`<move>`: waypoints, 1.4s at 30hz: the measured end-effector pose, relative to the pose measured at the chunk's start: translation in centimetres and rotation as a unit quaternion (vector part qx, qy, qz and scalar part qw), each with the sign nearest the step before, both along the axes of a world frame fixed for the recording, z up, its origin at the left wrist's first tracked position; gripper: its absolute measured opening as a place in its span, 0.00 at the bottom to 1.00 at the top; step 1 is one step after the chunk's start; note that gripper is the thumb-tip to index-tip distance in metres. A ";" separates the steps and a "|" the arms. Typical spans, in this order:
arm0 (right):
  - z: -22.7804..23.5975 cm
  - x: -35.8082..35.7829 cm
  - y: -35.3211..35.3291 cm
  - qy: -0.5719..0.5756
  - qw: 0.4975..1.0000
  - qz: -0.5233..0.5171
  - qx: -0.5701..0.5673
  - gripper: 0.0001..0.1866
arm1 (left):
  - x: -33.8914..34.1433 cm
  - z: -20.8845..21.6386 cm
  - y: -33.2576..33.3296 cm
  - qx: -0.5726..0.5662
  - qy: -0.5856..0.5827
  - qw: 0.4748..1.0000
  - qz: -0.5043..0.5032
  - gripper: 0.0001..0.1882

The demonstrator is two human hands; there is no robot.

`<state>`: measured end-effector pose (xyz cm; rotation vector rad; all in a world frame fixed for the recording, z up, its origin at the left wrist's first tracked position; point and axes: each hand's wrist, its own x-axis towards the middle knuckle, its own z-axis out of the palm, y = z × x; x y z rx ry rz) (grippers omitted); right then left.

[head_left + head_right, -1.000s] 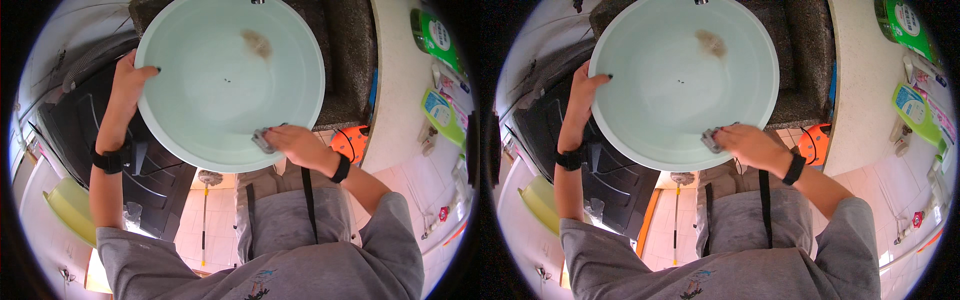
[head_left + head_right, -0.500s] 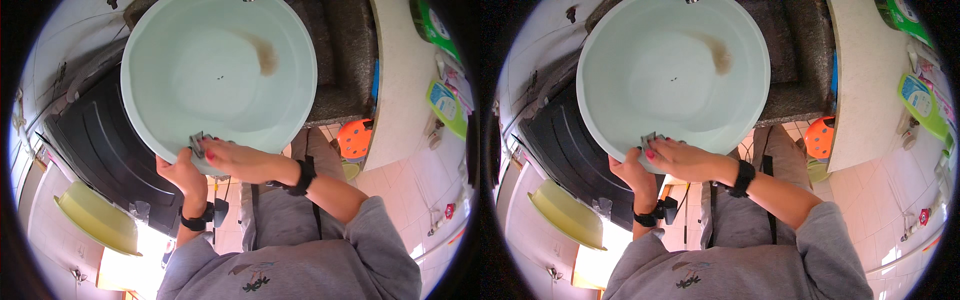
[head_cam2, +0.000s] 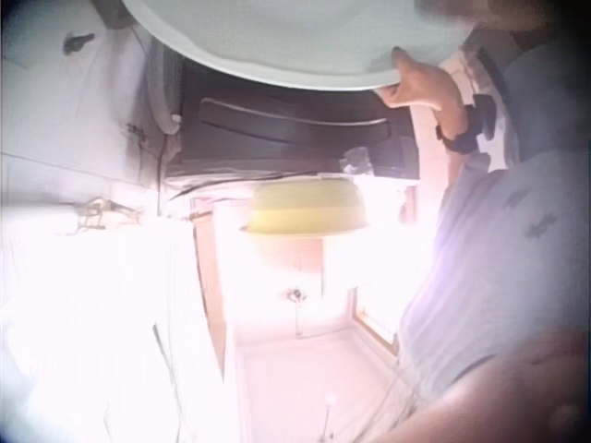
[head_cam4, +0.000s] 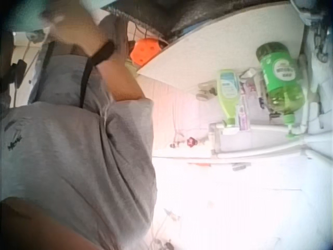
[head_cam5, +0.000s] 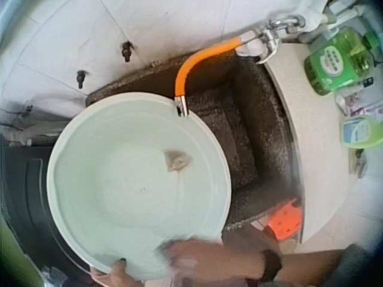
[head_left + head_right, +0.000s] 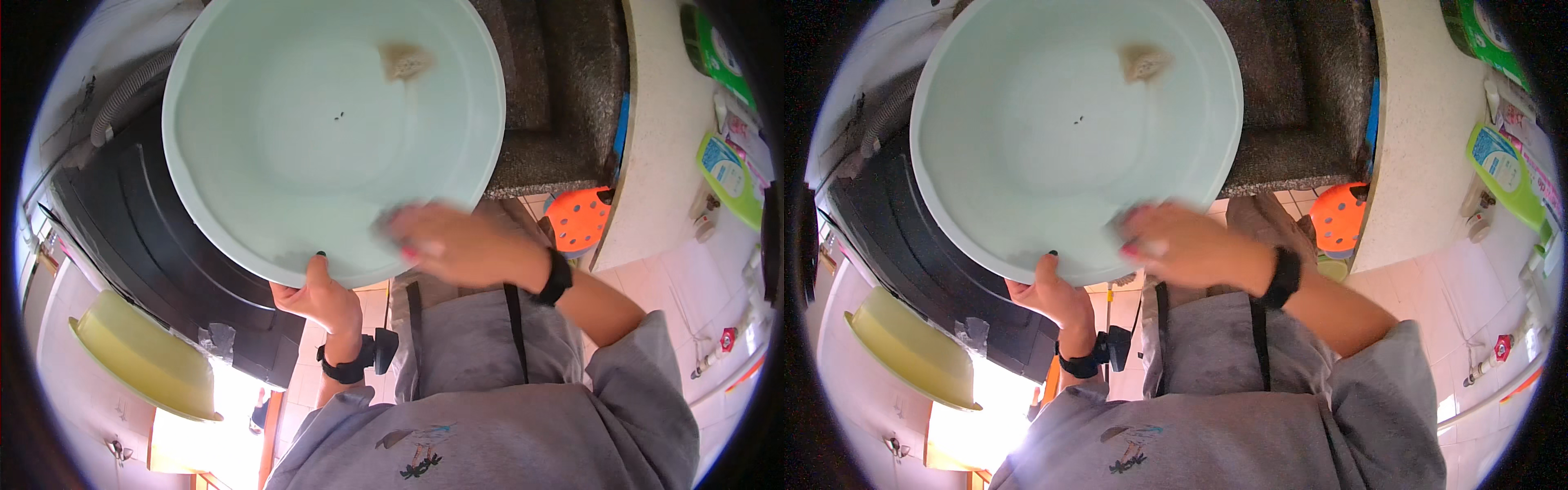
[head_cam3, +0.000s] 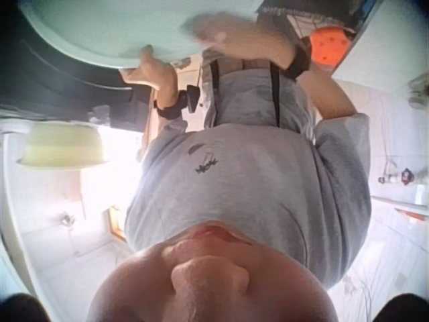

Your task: Washing a plastic basin and a small cup in a sink using a cloth.

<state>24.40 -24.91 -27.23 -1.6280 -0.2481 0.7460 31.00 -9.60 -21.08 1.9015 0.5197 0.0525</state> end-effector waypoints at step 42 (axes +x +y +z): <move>0.0 -3.0 4.6 -0.228 0.930 -0.202 -0.208 0.11 | 13.9 7.3 2.8 0.207 0.117 0.895 -0.377 0.13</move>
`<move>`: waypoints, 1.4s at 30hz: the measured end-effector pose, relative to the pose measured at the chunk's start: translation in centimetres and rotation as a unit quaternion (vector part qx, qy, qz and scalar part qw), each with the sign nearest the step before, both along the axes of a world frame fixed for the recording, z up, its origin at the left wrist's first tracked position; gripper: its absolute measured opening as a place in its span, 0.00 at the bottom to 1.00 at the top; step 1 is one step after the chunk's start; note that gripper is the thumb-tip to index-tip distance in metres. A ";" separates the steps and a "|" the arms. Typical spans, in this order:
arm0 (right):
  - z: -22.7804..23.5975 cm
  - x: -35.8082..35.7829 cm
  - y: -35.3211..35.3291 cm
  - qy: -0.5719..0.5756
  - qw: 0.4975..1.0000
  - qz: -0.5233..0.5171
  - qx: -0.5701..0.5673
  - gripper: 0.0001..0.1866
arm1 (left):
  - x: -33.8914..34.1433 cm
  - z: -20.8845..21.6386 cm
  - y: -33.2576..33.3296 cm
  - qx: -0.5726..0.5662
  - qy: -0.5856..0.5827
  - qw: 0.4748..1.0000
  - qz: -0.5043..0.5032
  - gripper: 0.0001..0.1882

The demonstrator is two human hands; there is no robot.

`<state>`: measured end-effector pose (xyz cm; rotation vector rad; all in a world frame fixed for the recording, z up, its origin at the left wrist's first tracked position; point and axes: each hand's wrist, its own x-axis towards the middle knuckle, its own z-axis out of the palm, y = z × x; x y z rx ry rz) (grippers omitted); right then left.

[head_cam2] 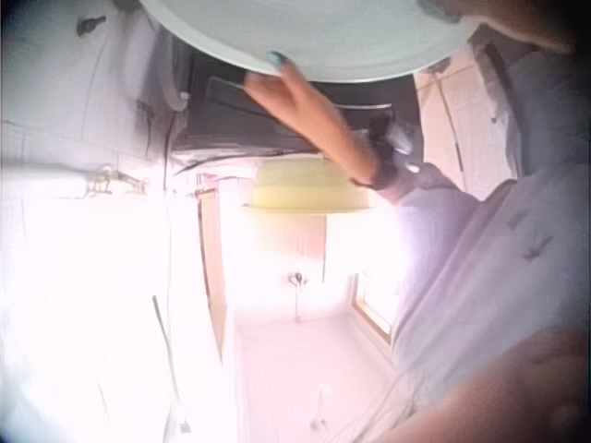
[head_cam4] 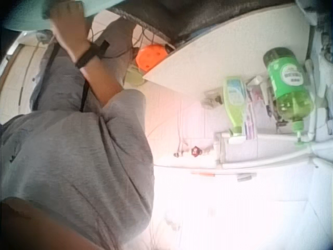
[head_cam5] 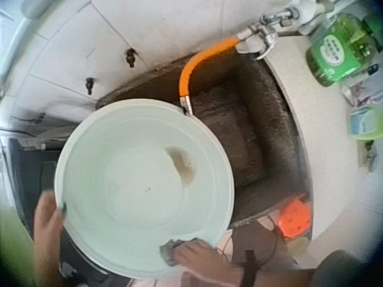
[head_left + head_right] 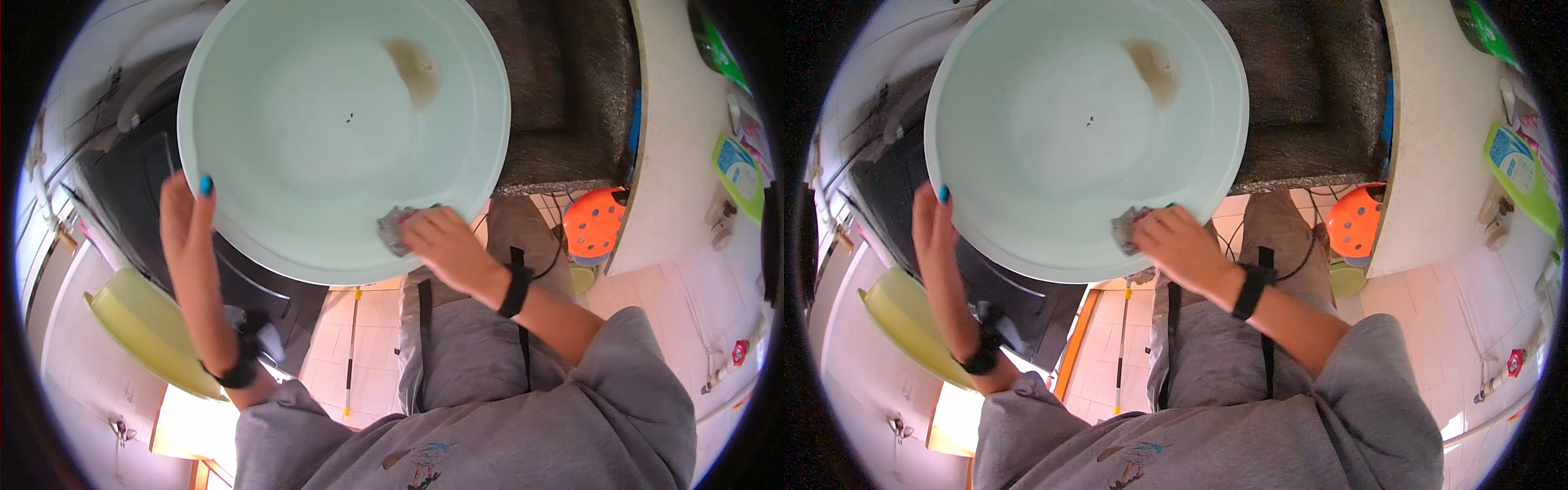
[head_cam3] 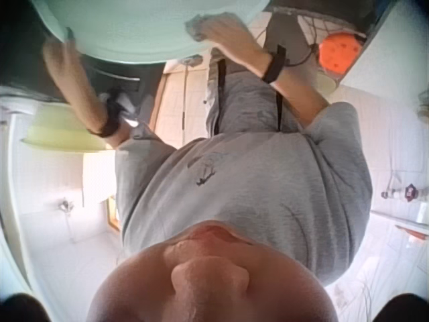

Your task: Washing a plastic basin and a small cup in a sink using a cloth.

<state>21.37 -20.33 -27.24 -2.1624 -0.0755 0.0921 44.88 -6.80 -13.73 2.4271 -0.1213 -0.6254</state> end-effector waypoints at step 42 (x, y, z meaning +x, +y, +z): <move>-2.1 4.4 2.6 0.226 0.958 0.173 0.034 0.33 | -14.4 -3.7 1.8 -0.159 -0.192 0.914 0.321 0.15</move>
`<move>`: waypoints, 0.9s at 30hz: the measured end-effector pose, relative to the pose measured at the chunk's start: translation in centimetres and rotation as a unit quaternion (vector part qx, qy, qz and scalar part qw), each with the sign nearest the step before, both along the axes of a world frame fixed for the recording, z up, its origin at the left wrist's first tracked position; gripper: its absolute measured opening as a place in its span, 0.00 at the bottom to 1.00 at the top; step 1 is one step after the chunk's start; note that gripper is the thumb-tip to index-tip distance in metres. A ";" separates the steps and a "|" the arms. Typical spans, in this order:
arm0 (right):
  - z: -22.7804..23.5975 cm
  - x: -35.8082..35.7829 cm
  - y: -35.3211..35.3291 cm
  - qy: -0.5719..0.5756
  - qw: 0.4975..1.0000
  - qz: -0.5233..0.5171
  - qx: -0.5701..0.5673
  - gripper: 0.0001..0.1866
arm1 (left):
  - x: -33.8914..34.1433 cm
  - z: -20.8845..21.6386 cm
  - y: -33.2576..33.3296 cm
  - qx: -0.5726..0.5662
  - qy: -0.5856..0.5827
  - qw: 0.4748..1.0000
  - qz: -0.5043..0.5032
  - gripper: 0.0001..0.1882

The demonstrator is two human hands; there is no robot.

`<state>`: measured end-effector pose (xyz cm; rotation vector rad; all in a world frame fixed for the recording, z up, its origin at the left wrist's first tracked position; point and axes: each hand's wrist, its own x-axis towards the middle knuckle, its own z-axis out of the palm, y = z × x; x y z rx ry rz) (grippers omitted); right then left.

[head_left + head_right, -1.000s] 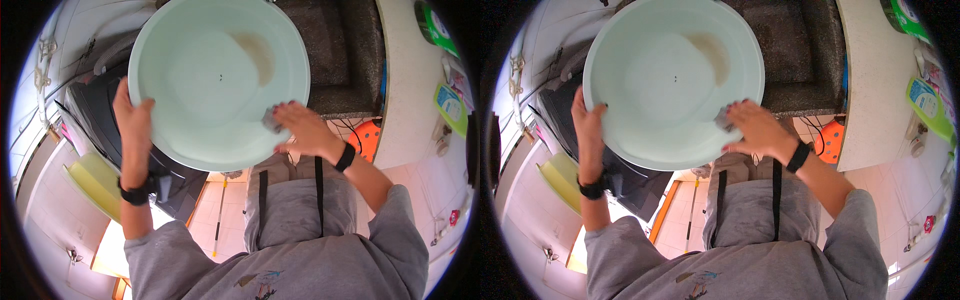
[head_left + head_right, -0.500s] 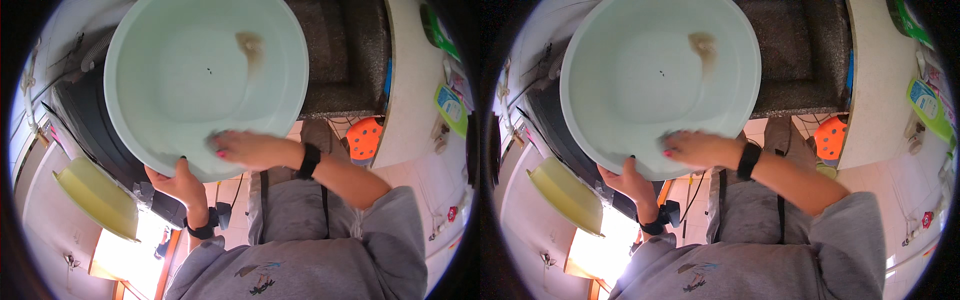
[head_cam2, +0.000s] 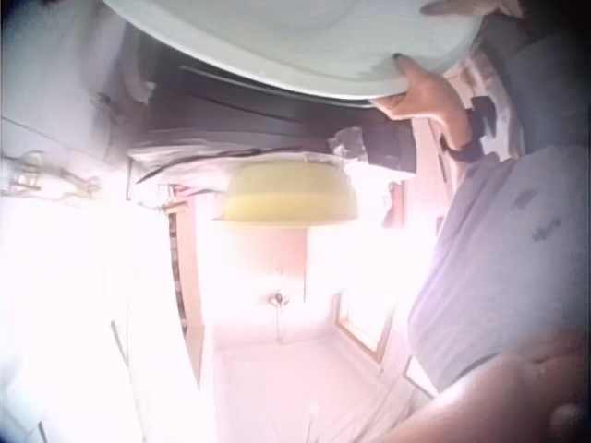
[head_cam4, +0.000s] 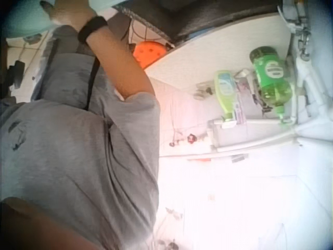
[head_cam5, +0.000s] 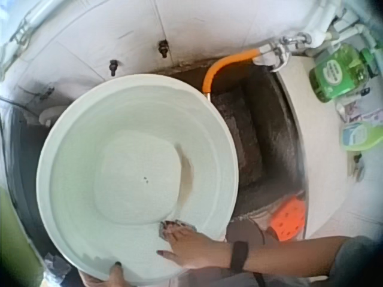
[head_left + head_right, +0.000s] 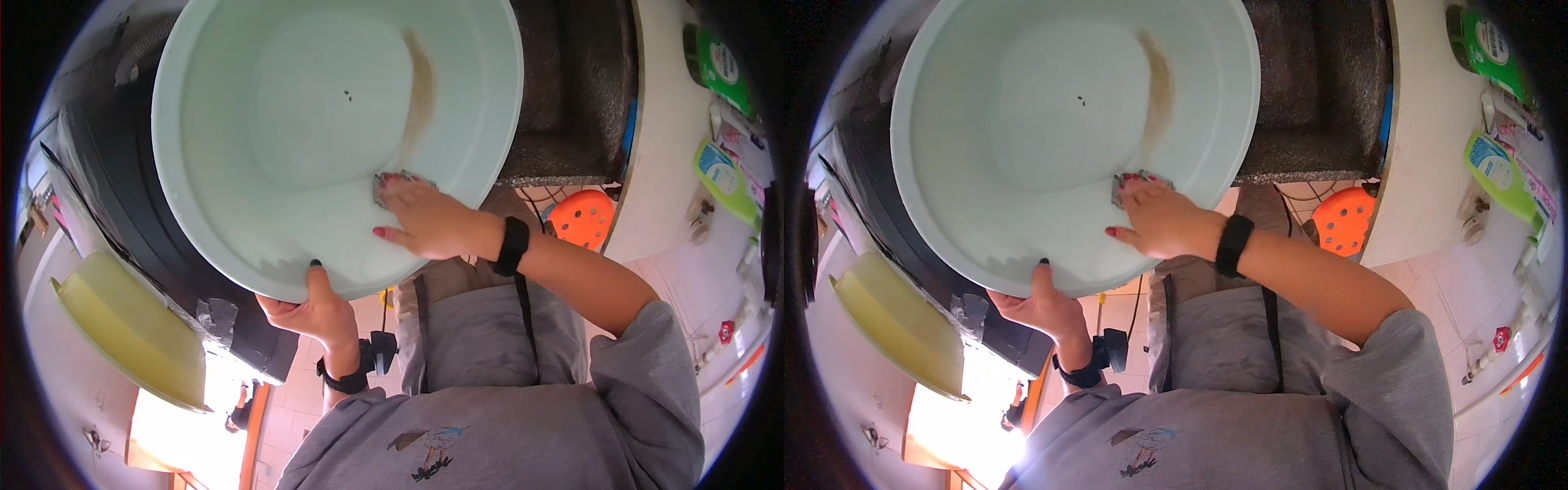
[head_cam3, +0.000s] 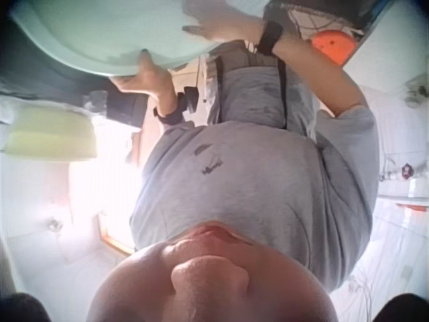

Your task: Washing a plastic basin and a small cup in a sink using a cloth.

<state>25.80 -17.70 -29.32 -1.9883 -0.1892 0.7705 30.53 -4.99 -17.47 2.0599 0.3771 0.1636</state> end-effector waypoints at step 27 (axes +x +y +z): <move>2.2 -4.6 -5.2 -0.074 0.984 -0.086 -0.137 0.27 | 0.8 -1.6 -3.2 0.006 0.011 1.000 0.028 0.11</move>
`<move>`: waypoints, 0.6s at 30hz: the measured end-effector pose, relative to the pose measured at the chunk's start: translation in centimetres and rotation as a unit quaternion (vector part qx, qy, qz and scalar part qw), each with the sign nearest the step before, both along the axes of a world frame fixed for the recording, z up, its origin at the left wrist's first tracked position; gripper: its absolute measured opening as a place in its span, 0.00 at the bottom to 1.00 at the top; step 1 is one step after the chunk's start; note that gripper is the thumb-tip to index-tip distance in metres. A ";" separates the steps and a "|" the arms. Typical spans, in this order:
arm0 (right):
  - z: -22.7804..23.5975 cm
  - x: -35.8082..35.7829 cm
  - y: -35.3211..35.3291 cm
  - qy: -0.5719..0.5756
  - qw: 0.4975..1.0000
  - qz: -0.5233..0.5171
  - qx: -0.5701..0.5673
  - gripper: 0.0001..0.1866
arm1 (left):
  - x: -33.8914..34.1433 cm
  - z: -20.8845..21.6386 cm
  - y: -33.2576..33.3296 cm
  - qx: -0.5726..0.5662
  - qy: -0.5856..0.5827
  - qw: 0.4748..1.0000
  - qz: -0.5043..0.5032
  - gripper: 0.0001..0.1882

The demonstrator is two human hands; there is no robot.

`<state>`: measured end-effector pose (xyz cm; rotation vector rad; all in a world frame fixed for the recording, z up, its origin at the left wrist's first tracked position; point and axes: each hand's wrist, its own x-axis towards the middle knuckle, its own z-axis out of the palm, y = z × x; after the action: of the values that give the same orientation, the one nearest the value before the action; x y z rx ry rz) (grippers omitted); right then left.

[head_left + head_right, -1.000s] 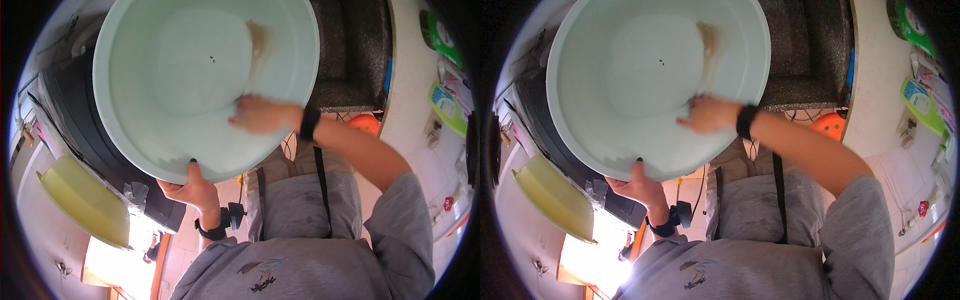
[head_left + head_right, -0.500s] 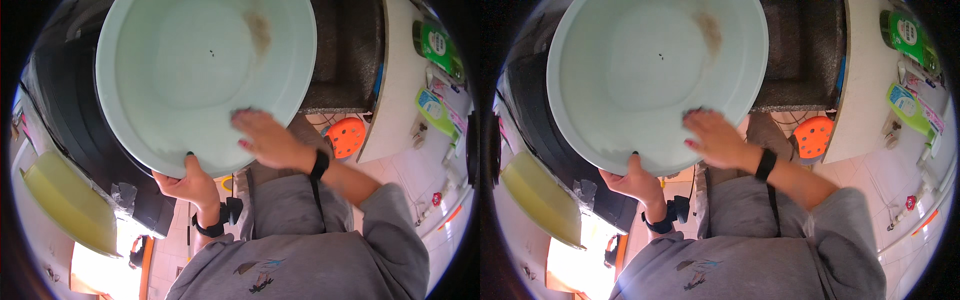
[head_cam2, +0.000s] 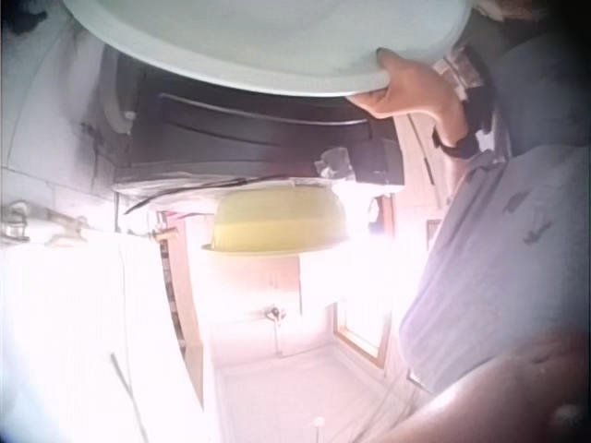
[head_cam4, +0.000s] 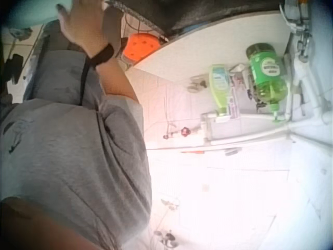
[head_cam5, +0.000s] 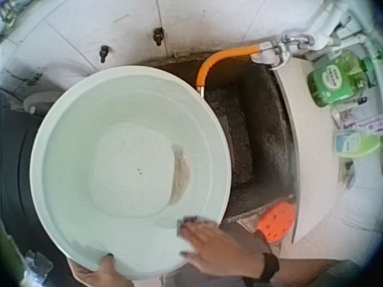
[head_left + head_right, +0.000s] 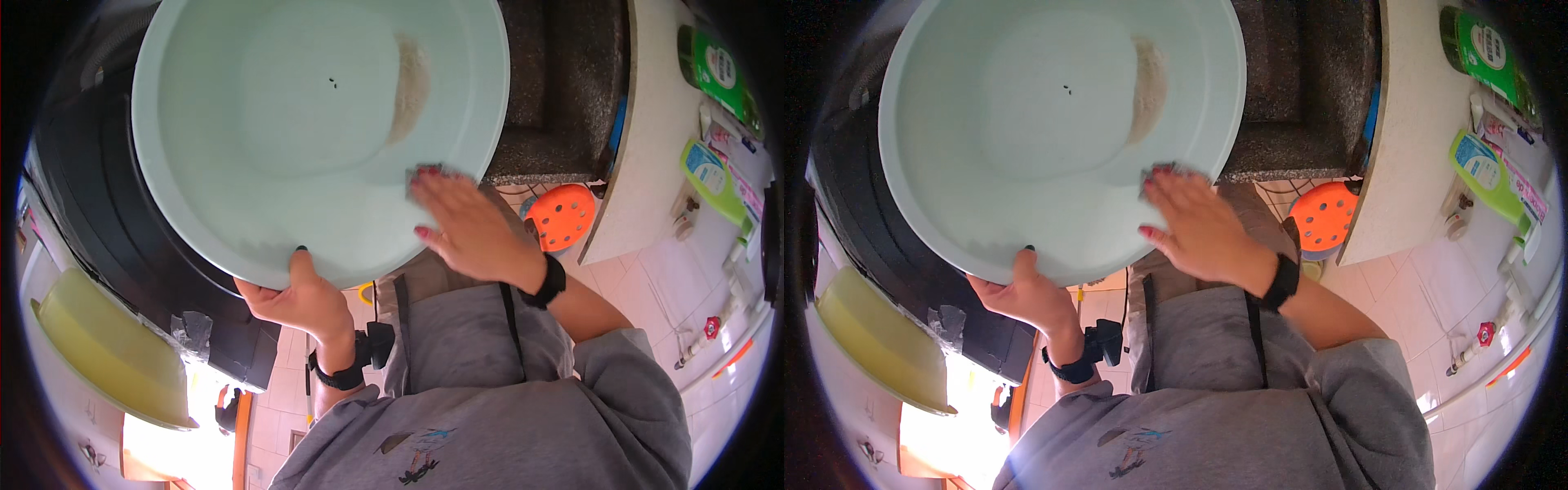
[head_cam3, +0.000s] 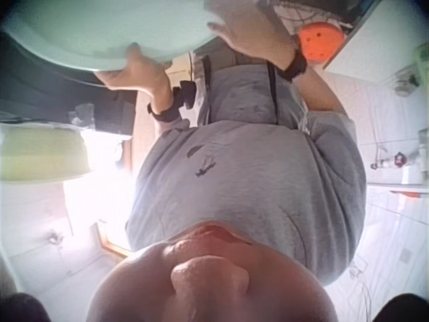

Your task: Washing a plastic basin and a small cup in a sink using a cloth.

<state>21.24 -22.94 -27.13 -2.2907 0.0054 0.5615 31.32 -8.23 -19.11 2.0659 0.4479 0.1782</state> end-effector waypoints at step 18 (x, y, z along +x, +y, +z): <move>3.5 1.5 4.2 -0.024 0.976 -0.055 0.208 0.26 | -2.2 -0.8 0.2 -0.021 0.034 0.998 0.038 0.17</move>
<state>22.74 -18.71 -23.66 -1.8810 -0.0080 0.4043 29.08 -8.06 -19.91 2.0190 0.5687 0.1424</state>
